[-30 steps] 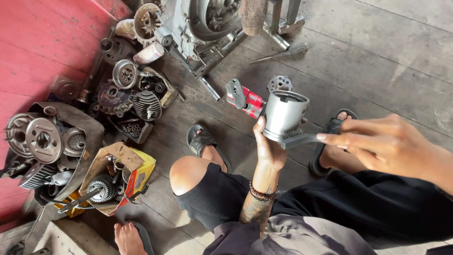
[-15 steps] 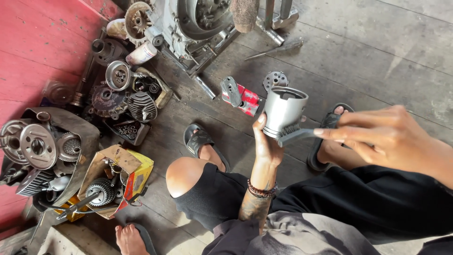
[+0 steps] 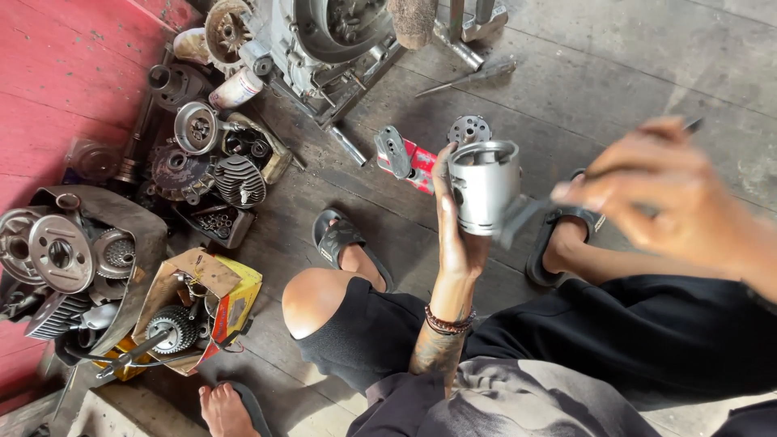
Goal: Cleaning carbon buildup from a motorcycle piston using a wire brush
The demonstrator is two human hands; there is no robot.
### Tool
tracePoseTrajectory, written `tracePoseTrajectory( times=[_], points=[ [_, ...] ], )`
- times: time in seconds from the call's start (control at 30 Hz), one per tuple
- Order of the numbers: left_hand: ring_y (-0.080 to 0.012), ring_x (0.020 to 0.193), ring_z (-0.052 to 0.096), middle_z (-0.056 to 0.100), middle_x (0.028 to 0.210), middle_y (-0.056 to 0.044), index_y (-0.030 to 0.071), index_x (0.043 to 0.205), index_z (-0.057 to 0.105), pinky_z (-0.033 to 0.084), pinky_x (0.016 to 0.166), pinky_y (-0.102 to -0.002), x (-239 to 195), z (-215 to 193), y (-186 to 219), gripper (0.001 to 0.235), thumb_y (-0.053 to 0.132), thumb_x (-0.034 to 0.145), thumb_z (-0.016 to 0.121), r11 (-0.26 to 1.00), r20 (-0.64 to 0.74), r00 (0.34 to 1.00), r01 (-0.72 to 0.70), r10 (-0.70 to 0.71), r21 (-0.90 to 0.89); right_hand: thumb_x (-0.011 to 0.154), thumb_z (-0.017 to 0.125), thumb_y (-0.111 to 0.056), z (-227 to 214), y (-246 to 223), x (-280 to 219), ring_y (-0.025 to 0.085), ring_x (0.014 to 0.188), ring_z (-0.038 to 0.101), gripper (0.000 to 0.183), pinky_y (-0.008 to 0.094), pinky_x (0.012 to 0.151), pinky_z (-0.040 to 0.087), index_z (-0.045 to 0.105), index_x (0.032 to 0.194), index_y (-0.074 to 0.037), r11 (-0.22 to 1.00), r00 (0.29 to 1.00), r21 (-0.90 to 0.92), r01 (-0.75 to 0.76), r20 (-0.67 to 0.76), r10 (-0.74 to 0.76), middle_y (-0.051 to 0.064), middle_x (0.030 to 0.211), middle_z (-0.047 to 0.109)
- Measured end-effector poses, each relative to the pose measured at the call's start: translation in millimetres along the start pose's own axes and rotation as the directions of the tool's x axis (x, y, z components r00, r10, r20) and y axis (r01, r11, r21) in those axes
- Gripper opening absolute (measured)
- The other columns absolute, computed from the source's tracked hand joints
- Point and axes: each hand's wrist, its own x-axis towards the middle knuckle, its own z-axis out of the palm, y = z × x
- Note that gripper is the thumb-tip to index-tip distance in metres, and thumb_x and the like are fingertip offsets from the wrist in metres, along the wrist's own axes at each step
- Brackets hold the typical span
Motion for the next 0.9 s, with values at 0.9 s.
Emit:
tracePoseTrajectory(
  times=[0.9],
  points=[
    [-0.0332,0.134,0.057,0.053,0.146,-0.015,0.011,0.161,0.028,0.048,0.114,-0.051,-7,-5,0,0.078,0.061,0.101,0.039,0.998,0.054,0.996,0.067,-0.067,-0.001,0.094,0.072,-0.015,6,9,-6,0.012,0.084,0.058,0.015,0.039,0.107,0.032,0.079,0.105,-0.022,1.0,1.0,0.011,0.012,-0.005,-0.011,-0.006,0.082,0.07]
  ],
)
